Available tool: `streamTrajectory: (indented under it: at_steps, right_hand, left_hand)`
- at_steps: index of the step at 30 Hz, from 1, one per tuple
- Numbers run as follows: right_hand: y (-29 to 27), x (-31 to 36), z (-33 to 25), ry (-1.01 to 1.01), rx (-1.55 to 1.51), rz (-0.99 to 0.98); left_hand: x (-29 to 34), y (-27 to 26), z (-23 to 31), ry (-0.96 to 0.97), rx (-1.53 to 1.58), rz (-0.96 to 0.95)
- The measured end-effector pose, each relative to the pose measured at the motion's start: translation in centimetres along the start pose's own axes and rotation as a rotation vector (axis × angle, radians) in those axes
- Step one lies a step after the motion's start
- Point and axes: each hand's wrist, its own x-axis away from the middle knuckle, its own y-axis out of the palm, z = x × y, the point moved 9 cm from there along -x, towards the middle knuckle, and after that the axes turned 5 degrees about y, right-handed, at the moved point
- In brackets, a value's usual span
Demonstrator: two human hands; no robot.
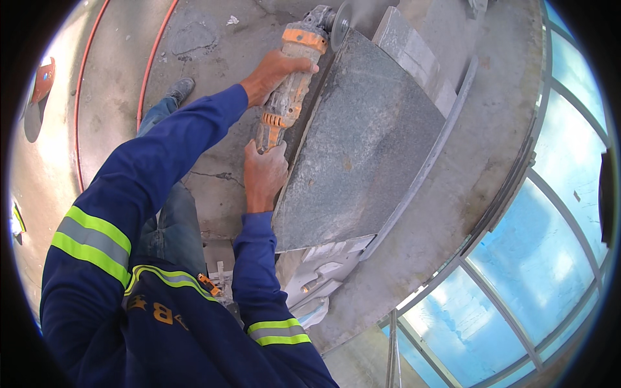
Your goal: The person picks up a large stone slab, positions it on the floor, and uses an angle grinder to cut along its edge. The slab is handled by hand and the cutting action is continuous from about 00:46 to 01:49.
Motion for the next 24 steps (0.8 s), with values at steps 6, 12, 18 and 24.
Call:
streamTrajectory:
  at_steps: [6, 12, 18, 24]
  right_hand:
    - [-0.1, -0.8, -0.3, -0.003, 0.012, 0.008]
    - [-0.3, -1.5, -0.8, -0.014, 0.027, 0.024]
    - [-0.3, -2.1, -1.1, 0.025, 0.017, -0.007]
    - [-0.3, -2.2, -1.0, 0.034, 0.014, -0.002]
  left_hand:
    - [-0.8, 0.3, 0.1, 0.013, 0.021, 0.000]
    - [-1.9, 0.1, -0.4, -0.012, 0.001, -0.023]
    - [-3.0, 0.1, -0.5, -0.011, 0.011, -0.025]
    - [-3.2, 0.1, -0.6, -0.007, -0.019, -0.037]
